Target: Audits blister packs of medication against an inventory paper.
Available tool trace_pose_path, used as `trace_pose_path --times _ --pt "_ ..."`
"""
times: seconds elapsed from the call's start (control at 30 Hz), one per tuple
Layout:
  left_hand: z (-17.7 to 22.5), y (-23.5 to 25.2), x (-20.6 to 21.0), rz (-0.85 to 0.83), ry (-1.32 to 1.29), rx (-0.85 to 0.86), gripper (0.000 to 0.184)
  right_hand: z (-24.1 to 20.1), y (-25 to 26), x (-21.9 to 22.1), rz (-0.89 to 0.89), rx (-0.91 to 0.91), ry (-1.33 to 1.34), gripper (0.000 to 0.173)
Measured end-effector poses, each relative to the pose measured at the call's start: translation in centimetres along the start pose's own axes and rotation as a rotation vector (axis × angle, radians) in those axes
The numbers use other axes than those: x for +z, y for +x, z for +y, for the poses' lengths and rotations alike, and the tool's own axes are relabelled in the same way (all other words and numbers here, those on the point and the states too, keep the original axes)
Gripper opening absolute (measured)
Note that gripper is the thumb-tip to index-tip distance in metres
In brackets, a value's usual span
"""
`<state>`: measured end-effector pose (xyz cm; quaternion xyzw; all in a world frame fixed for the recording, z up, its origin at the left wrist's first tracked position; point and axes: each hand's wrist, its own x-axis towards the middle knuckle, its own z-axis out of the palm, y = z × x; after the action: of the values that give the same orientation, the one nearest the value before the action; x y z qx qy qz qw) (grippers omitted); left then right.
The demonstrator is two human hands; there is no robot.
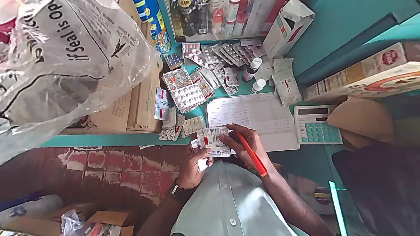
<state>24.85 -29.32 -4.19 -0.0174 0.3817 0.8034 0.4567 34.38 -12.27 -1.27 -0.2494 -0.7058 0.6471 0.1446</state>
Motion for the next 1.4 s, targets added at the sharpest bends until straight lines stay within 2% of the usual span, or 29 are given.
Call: trace_pose_path --times 0.17,0.23,0.3,0.4,0.53,0.67,0.77,0.83,0.9,0.97,1.07,1.17,1.4 --pt "-0.2 -0.1 0.0 0.008 0.009 0.03 0.037 0.2 0.0 -0.1 0.013 -0.012 0.011 0.026" --pt "-0.2 -0.1 0.1 0.034 0.012 0.037 0.036 0.4 0.0 -0.7 0.073 -0.066 0.064 0.019" --pt "0.0 -0.1 0.2 0.061 -0.004 0.032 0.036 0.9 0.3 -1.7 0.172 -0.125 0.218 0.015" --pt "0.0 -0.1 -0.1 0.059 -0.056 0.046 0.034 0.7 0.6 -3.9 0.258 -0.087 0.535 0.013" --pt "-0.3 0.0 -0.2 0.049 -0.097 0.046 0.032 0.0 0.5 -6.6 0.14 -0.016 0.839 0.03" --pt "-0.4 0.1 -0.1 0.033 -0.124 0.05 0.032 0.1 0.1 -6.5 0.061 -0.1 0.793 0.035" --pt "-0.4 0.1 0.1 0.048 -0.101 0.04 0.033 0.1 -0.7 -6.1 -0.027 -0.035 0.717 0.042" --pt "-0.4 0.1 0.2 0.035 -0.097 0.038 0.033 0.3 -1.4 -6.2 -0.17 -0.05 0.649 0.037" --pt "-0.5 0.0 0.0 0.015 -0.092 0.033 0.032 0.6 -1.8 -6.3 -0.333 -0.151 0.551 0.029" --pt "-0.5 -0.2 0.2 0.018 -0.075 0.035 0.028 0.6 -2.2 -6.3 -0.424 -0.219 0.466 0.022" --pt "-0.5 -0.5 0.2 0.028 -0.023 0.036 0.025 0.2 -3.1 -6.6 -0.497 -0.208 0.444 0.018" --pt "-0.6 -0.8 -0.2 0.0 0.006 0.051 0.023 0.4 -4.2 -7.4 -0.589 -0.185 0.436 0.022" --pt "-0.7 -0.5 -0.6 -0.027 -0.003 0.116 0.029 -0.5 -4.7 -9.5 -0.712 -0.282 0.451 0.02"
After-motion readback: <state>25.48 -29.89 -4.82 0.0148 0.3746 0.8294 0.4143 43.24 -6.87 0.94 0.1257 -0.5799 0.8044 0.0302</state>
